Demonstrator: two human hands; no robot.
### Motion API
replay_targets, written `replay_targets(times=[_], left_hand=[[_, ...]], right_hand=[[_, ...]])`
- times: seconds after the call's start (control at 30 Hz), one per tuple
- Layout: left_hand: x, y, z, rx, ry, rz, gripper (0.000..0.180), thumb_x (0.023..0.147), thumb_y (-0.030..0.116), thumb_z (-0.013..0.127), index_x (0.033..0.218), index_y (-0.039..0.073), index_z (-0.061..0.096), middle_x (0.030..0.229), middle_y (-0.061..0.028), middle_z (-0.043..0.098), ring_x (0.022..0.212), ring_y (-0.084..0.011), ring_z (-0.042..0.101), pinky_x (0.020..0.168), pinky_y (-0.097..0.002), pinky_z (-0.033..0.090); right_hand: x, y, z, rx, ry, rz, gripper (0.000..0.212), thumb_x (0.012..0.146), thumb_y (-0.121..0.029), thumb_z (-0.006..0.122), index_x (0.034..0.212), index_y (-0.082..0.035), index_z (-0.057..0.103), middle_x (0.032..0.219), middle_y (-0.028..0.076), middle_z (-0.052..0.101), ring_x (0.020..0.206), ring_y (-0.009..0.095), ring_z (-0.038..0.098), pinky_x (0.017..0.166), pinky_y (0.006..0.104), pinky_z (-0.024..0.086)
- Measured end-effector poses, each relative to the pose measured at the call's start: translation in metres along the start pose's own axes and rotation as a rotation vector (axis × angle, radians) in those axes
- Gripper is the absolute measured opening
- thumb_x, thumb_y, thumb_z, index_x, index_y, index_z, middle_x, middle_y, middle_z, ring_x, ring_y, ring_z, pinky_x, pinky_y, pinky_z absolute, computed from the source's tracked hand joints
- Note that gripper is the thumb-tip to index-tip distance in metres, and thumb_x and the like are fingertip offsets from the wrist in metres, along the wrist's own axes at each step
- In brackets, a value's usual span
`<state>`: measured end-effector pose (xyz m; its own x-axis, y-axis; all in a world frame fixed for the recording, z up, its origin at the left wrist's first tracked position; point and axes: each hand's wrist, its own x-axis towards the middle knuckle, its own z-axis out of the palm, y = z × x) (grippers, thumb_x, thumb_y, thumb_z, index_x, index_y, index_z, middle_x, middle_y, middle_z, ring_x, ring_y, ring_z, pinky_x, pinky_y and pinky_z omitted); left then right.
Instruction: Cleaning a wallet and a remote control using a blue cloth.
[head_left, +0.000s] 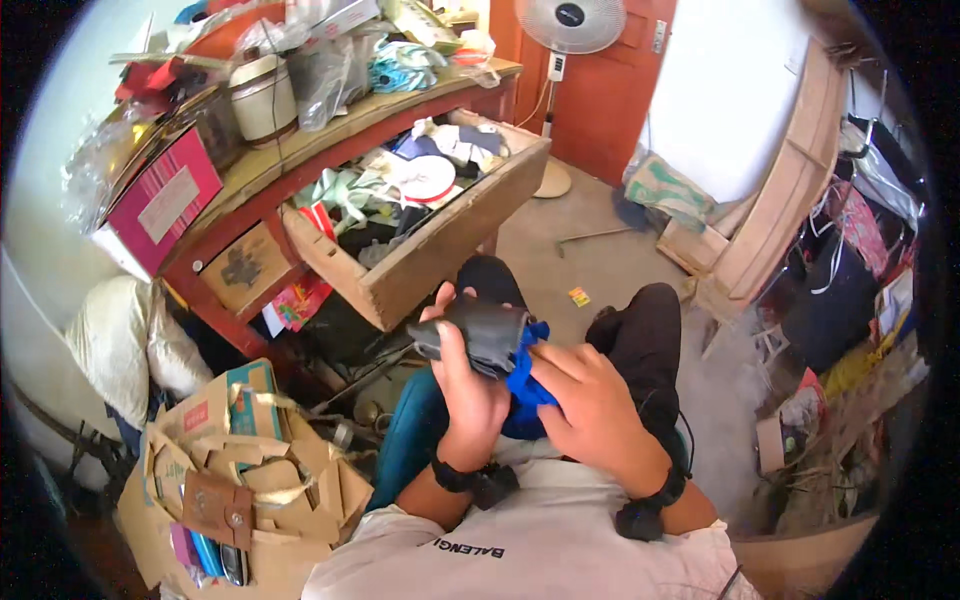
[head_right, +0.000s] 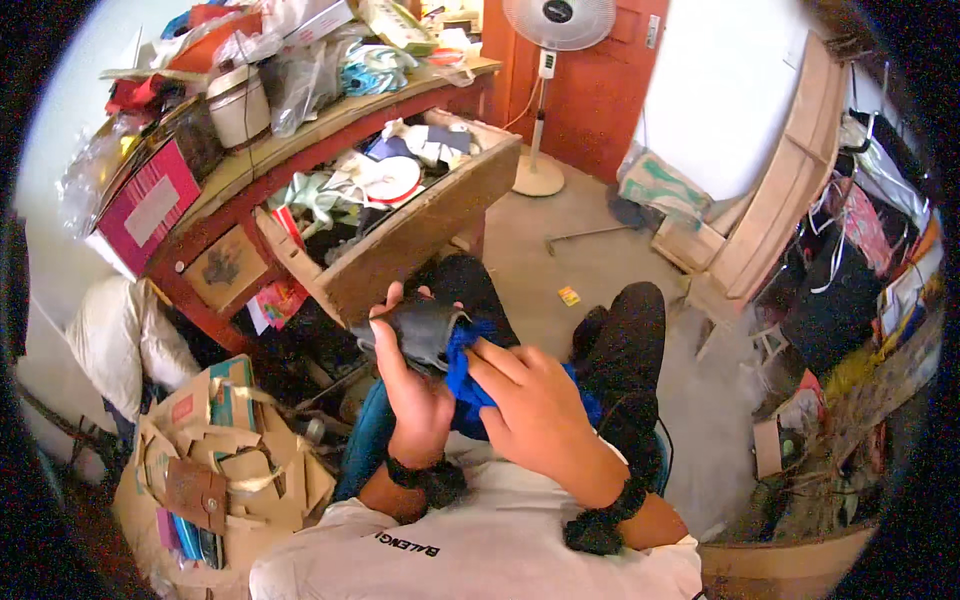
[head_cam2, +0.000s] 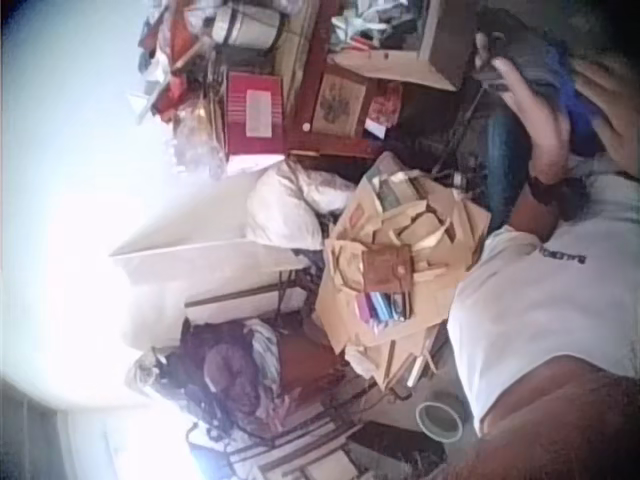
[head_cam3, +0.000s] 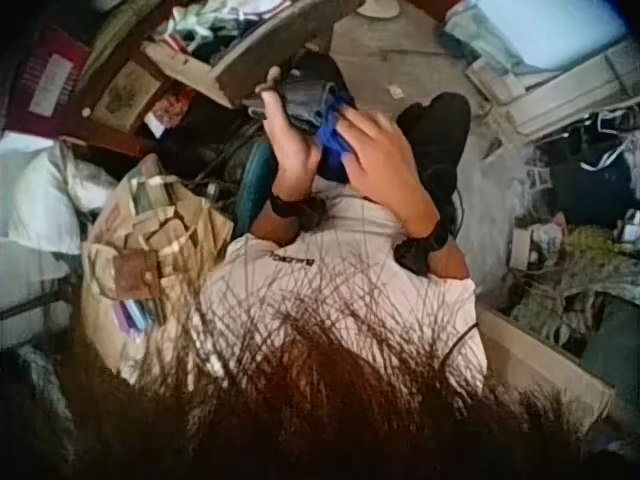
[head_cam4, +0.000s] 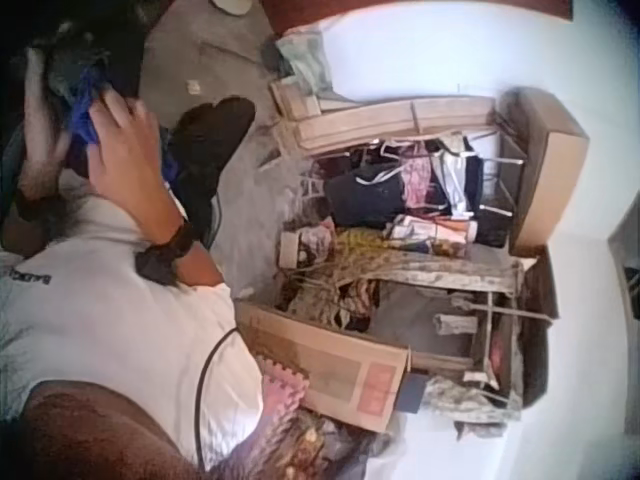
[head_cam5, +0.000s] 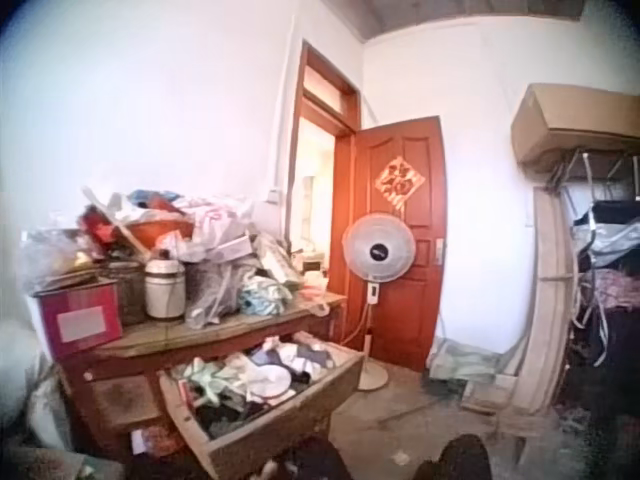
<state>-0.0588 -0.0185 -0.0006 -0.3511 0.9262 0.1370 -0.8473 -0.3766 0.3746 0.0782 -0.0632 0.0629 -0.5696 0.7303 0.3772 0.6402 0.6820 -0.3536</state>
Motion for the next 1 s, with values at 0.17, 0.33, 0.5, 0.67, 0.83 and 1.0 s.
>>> replay_targets(times=[0.17,0.33,0.5,0.67,0.83,1.0], left_hand=[[0.002,-0.015,0.005,0.348,-0.489,0.485,0.06,0.077,0.027,0.082,0.114,0.014,0.037,0.14,-0.0151,0.033,0.142,-0.0382,0.026,0.107,-0.0556,0.04],[0.003,-0.013,0.011,0.423,-0.705,0.591,0.061,0.072,0.024,0.087,0.11,0.016,0.04,0.138,-0.0167,0.034,0.143,-0.0454,0.023,0.107,-0.0582,0.04],[0.008,-0.024,0.009,0.278,-0.871,0.352,0.061,0.071,0.021,0.086,0.11,0.018,0.04,0.137,-0.0176,0.035,0.143,-0.0473,0.021,0.107,-0.0582,0.04],[0.011,-0.016,0.015,0.326,-0.965,0.321,0.063,0.068,0.021,0.088,0.11,0.02,0.041,0.135,-0.0173,0.037,0.141,-0.0512,0.02,0.107,-0.0602,0.038],[0.011,-0.014,0.013,0.217,-1.006,0.276,0.061,0.062,0.02,0.092,0.106,0.021,0.049,0.135,-0.0117,0.041,0.142,-0.0487,0.022,0.107,-0.0637,0.039],[-0.001,-0.013,0.015,0.017,-0.953,0.138,0.06,0.07,0.022,0.088,0.111,0.019,0.043,0.138,-0.0156,0.035,0.144,-0.0455,0.019,0.108,-0.06,0.038]], right_hand=[[-0.013,0.024,0.004,0.551,0.066,0.117,0.052,0.079,-0.001,0.06,0.131,-0.001,0.054,0.132,0.015,0.055,0.123,0.033,0.052,0.105,0.0382,0.039],[-0.044,0.035,0.003,1.168,-0.088,0.43,0.057,0.082,-0.001,0.061,0.138,-0.003,0.05,0.136,0.005,0.054,0.126,0.017,0.046,0.109,0.0332,0.033],[-0.06,0.048,0.005,1.249,-0.228,0.374,0.067,0.078,-0.003,0.065,0.143,-0.003,0.045,0.138,0.003,0.053,0.128,0.017,0.045,0.11,0.0325,0.031],[-0.057,0.032,0.006,1.383,-0.125,0.393,0.07,0.076,-0.001,0.068,0.142,-0.002,0.045,0.137,0.003,0.053,0.128,0.017,0.045,0.111,0.034,0.03],[-0.062,0.041,0.016,1.513,-0.111,0.37,0.071,0.074,0.002,0.07,0.141,-0.002,0.046,0.136,0.004,0.055,0.128,0.017,0.045,0.111,0.0341,0.03],[-0.067,0.052,0.009,1.26,-0.312,0.163,0.065,0.073,-0.001,0.072,0.135,-0.003,0.054,0.134,0.005,0.058,0.128,0.018,0.046,0.111,0.035,0.03]])
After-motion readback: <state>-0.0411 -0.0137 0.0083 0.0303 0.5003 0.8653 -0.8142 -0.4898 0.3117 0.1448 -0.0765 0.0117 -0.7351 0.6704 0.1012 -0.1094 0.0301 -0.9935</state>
